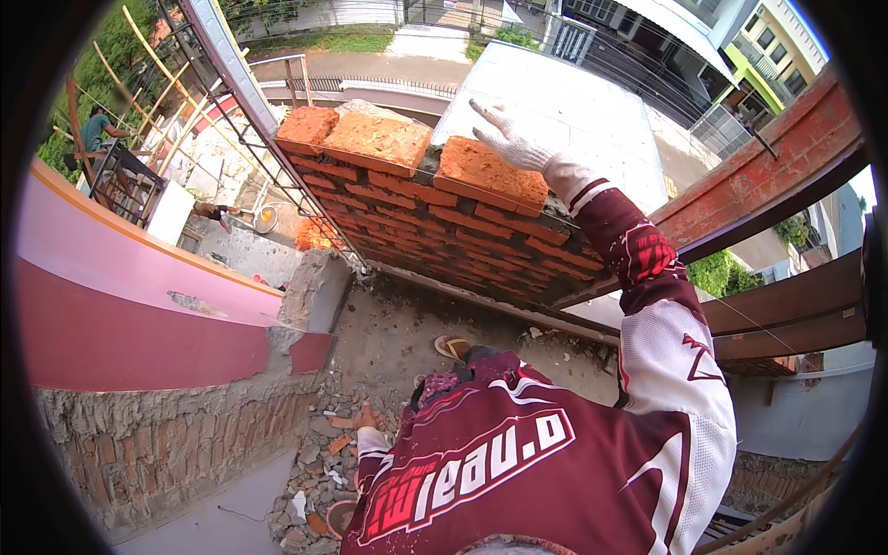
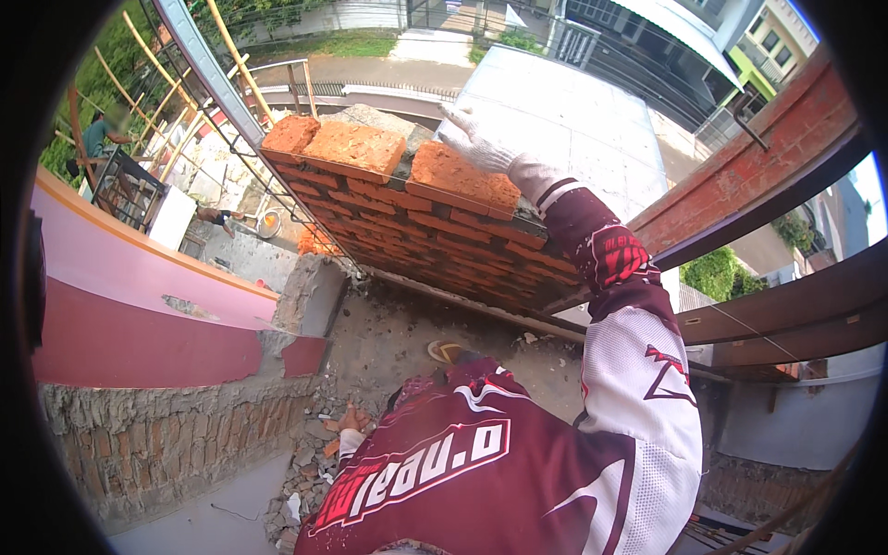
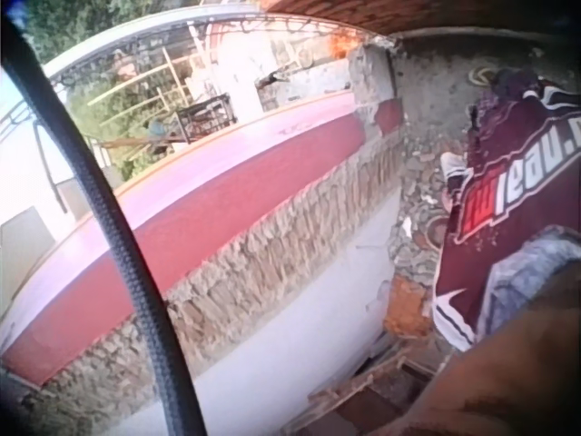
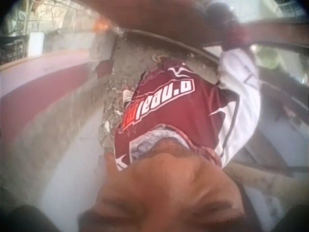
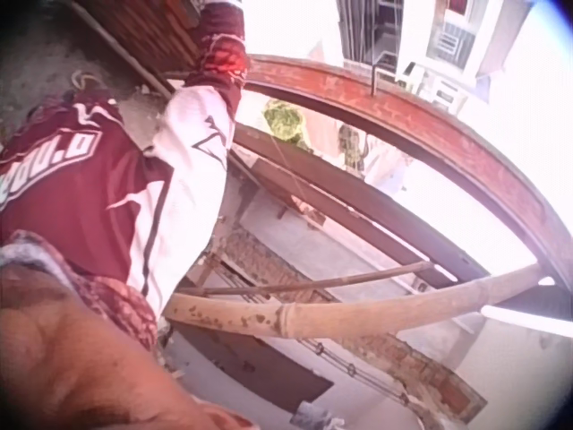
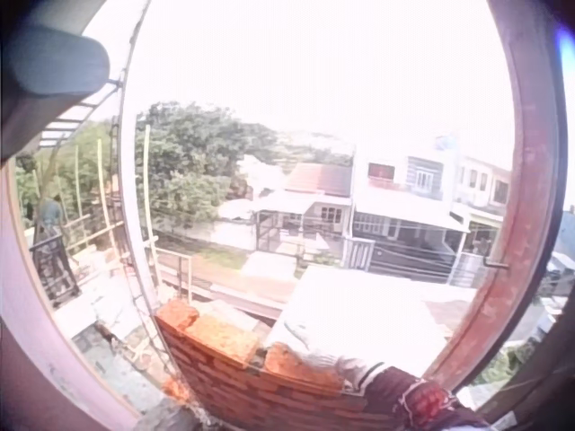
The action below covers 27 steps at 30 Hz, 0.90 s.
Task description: The person applies mortar to a brick wall using a trowel and places bricks on top, adjusting them by hand. The person repeats this process to build up the wall layer by layer.
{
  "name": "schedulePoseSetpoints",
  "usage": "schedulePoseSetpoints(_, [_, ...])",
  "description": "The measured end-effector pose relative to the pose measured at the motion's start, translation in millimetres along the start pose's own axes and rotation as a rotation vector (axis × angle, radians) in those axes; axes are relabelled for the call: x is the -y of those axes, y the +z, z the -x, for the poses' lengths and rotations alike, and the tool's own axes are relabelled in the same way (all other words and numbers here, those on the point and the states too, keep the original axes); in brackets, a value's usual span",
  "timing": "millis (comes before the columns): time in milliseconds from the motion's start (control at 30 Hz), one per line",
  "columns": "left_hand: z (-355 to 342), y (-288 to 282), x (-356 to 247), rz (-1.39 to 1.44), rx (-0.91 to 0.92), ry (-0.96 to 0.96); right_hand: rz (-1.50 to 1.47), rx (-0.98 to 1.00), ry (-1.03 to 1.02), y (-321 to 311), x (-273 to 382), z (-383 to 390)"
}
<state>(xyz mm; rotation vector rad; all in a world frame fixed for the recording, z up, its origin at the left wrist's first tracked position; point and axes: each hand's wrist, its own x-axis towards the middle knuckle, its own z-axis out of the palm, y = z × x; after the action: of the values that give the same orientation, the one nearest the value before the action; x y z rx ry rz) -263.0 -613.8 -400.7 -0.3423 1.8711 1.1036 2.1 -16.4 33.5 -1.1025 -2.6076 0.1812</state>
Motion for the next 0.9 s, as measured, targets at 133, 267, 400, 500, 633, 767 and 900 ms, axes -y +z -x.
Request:
schedulePoseSetpoints(133, [-1.6,-31.8,27.2,0.036,-0.077,0.038,0.168,0.06,-0.033,10.6,21.9,12.7])
schedulePoseSetpoints(267, [-2.2,-48.2,73.1,0.015,-0.108,0.049,0.144,0.099,-0.045,1.3,28.9,-8.0])
schedulePoseSetpoints(400, [4.0,-40.4,91.4,0.051,-0.173,-0.052,0.145,0.052,-0.045,3.8,45.0,-10.4])
schedulePoseSetpoints(500, [13.2,-39.0,85.1,0.063,-0.244,-0.215,0.242,0.114,-0.053,9.7,38.8,-1.2])
schedulePoseSetpoints(633, [12.5,-42.1,78.1,0.108,-0.133,-0.125,0.181,-0.002,-0.043,-6.0,41.1,-8.0])
schedulePoseSetpoints(767, [2.9,-36.1,59.2,0.276,-0.149,-0.059,0.142,0.038,0.052,-8.8,45.7,-5.6])
schedulePoseSetpoints(900, [12.1,-36.0,54.7,0.123,-0.182,-0.166,0.341,0.137,-0.028,-8.4,34.8,-9.2])
